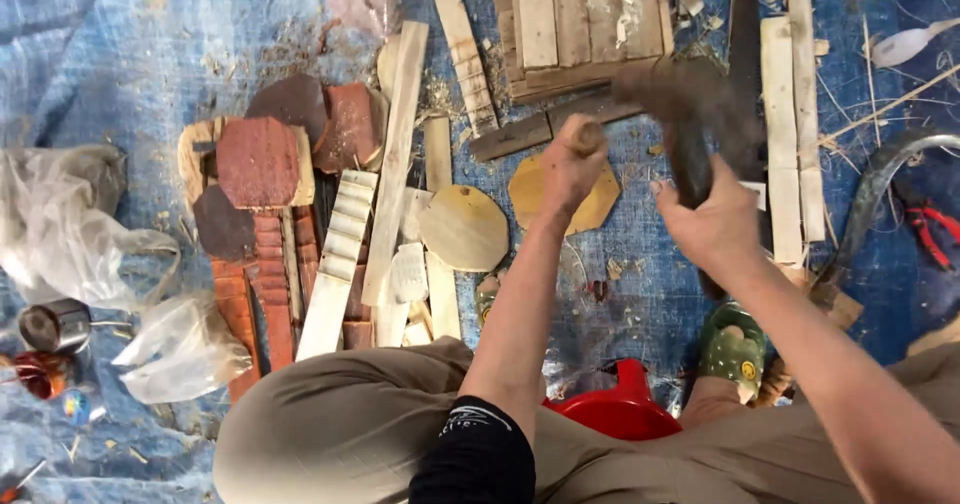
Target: Shaping and smoothing wooden components using a curved blade, hammer, and chisel on a workshop floor.
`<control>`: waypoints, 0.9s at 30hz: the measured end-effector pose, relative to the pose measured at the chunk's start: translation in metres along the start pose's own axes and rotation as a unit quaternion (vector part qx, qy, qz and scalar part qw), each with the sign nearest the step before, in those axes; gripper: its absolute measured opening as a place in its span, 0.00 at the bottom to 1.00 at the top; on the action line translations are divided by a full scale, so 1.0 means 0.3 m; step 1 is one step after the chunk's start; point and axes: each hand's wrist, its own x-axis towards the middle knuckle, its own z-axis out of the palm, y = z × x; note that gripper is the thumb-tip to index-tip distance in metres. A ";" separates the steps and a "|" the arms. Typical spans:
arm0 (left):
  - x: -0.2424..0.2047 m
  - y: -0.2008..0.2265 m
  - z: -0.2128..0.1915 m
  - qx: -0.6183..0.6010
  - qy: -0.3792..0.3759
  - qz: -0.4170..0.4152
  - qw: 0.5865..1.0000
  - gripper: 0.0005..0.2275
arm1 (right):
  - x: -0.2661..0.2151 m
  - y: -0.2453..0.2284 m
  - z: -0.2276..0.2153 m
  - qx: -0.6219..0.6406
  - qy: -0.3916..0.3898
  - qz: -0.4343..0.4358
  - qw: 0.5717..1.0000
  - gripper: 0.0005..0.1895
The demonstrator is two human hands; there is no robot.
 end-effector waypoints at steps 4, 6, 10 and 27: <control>-0.009 -0.064 -0.021 0.025 0.008 -0.050 0.998 0.13 | -0.062 -0.043 0.014 0.045 0.108 0.009 0.993 0.18; 0.029 -0.076 -0.024 0.015 0.017 -0.068 0.997 0.12 | -0.035 0.039 0.033 0.122 0.103 0.014 0.987 0.17; 0.022 -0.105 -0.084 -0.118 0.028 -0.046 0.992 0.06 | 0.029 0.392 0.122 0.011 0.082 0.075 0.994 0.15; 0.022 0.009 -0.312 -0.220 -0.002 0.002 0.976 0.09 | 0.059 0.717 0.239 -0.289 0.047 0.024 0.956 0.20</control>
